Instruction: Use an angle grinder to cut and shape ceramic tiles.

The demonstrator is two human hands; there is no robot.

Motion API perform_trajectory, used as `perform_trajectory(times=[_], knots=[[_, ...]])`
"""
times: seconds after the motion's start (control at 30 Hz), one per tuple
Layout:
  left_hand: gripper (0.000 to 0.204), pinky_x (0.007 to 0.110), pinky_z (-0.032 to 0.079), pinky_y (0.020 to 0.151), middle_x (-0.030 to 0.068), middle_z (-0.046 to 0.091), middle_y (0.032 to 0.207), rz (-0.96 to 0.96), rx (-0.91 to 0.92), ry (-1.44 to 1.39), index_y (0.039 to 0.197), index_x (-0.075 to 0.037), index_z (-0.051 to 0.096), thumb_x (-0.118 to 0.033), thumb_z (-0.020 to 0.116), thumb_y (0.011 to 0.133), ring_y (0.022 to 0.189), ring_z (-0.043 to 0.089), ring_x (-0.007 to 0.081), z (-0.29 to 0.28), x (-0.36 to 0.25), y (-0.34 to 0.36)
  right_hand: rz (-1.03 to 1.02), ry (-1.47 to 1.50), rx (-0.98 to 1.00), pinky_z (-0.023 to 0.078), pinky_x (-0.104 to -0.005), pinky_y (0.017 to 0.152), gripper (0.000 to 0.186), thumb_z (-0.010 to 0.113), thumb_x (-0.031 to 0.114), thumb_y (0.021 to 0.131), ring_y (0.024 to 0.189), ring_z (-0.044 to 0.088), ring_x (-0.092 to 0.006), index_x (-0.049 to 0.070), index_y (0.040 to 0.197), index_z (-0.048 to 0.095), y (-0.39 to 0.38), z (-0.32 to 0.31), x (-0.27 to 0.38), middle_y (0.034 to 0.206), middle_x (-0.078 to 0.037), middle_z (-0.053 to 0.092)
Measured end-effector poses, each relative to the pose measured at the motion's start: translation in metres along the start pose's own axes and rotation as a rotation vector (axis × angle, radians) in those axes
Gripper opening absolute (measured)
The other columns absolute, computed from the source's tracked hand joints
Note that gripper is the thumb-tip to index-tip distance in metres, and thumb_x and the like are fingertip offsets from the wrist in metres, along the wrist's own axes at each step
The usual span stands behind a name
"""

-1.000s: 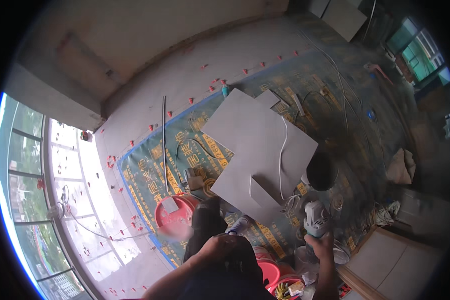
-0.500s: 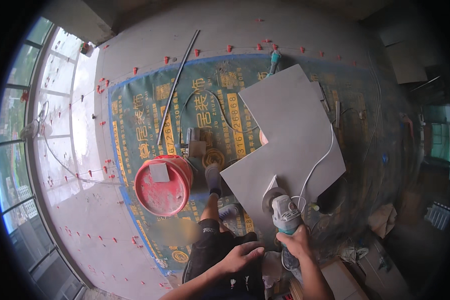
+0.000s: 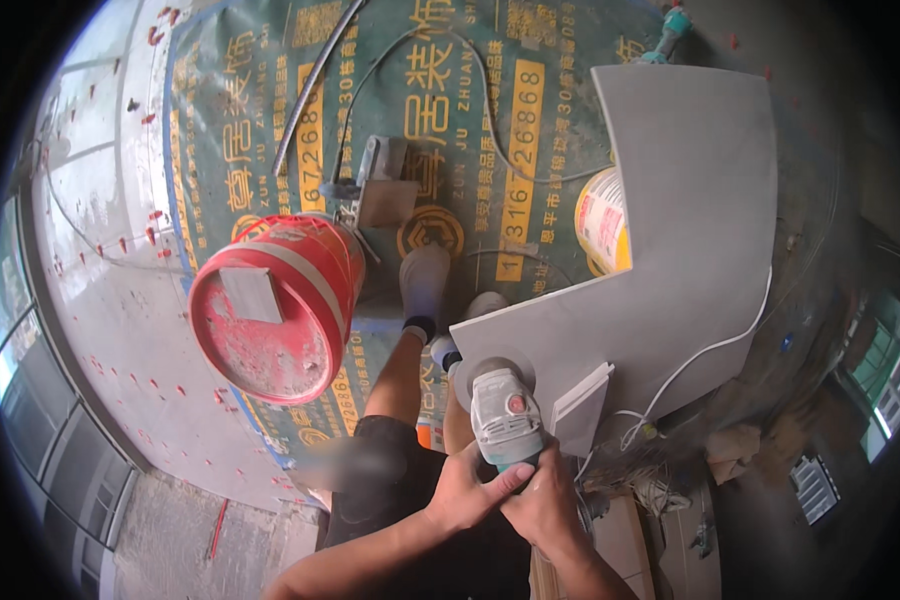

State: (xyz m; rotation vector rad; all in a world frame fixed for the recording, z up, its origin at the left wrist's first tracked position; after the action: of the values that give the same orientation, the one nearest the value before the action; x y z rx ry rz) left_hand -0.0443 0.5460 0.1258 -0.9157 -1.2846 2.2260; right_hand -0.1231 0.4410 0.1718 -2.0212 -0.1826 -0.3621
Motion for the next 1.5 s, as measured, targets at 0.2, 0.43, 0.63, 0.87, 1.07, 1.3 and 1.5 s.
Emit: perform_trajectory(times=[0.2,0.43,0.63,0.87,1.07,1.3,1.5], knots=[[0.061,0.036,0.052,0.098,0.0139,0.074,0.116,0.072,-0.012,0.012,0.126,0.004,0.065,-0.042,0.081,0.09,0.109,0.068,0.018,-0.008,0.016,0.033,0.07,-0.034,0.071,0.054,-0.0531,0.086,0.071,0.084,0.016,0.073,0.102,0.066,-0.048,-0.004,0.13,0.047,0.037,0.008,-0.02,0.112,-0.026,0.063],[0.056,0.034,0.054,0.091,0.0119,0.074,0.109,0.068,-0.025,-0.052,0.124,0.003,0.068,-0.039,0.082,0.09,0.1,0.067,0.0146,-0.013,0.026,0.04,0.088,-0.082,0.146,0.054,-0.0528,0.086,0.072,0.084,0.015,0.072,0.101,0.066,-0.0482,-0.006,0.13,0.046,0.049,0.012,-0.017,0.113,-0.027,0.062],[0.052,0.032,0.054,0.09,0.0099,0.074,0.11,0.097,-0.064,-0.105,0.123,0.002,0.069,-0.037,0.081,0.091,0.099,0.066,0.0128,-0.02,0.022,0.04,0.079,-0.122,0.16,0.054,-0.0525,0.088,0.074,0.084,0.016,0.072,0.103,0.065,-0.0469,-0.007,0.131,0.045,0.057,0.015,-0.005,0.114,-0.027,0.061],[0.051,0.031,0.053,0.092,0.009,0.074,0.111,0.064,-0.075,-0.194,0.123,0.002,0.069,-0.036,0.081,0.092,0.1,0.065,0.0115,-0.024,0.026,0.04,0.091,-0.183,0.224,0.054,-0.0523,0.089,0.08,0.083,0.016,0.072,0.105,0.065,-0.0463,-0.006,0.136,0.04,0.06,0.019,0.003,0.117,-0.027,0.06],[0.056,0.03,0.055,0.085,0.0078,0.075,0.104,-0.016,-0.057,-0.146,0.122,0.002,0.069,-0.043,0.081,0.09,0.092,0.066,0.0103,-0.027,0.025,0.041,0.11,-0.205,0.235,0.054,-0.0529,0.089,0.078,0.082,0.017,0.074,0.106,0.064,-0.0466,-0.005,0.136,0.04,0.063,0.017,0.007,0.119,-0.027,0.059],[0.057,0.029,0.055,0.078,0.0054,0.074,0.096,0.002,-0.07,-0.093,0.12,0.001,0.07,-0.045,0.081,0.09,0.082,0.064,0.0086,-0.022,0.021,0.046,0.144,-0.2,0.221,0.054,-0.0543,0.087,0.078,0.083,0.018,0.075,0.104,0.065,-0.0475,-0.004,0.135,0.04,0.064,0.015,0.002,0.117,-0.027,0.06],[0.056,0.026,0.05,0.066,0.003,0.069,0.083,0.001,-0.037,-0.089,0.119,0.0,0.071,-0.047,0.08,0.09,0.07,0.054,0.0057,-0.009,0.018,0.055,0.192,-0.185,0.137,0.053,-0.0525,0.082,0.074,0.085,0.021,0.075,0.096,0.068,-0.0471,-0.004,0.131,0.043,0.063,0.004,-0.01,0.105,-0.027,0.067]])
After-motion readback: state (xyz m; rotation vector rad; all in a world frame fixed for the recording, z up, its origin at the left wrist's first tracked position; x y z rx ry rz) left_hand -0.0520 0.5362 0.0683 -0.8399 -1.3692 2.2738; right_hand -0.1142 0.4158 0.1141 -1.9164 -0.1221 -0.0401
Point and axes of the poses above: each hand's wrist, its own y-axis towards the middle knuckle, its own z-axis out of the palm, x = y × z, the point moved 3 cm from there along y, towards the middle knuckle
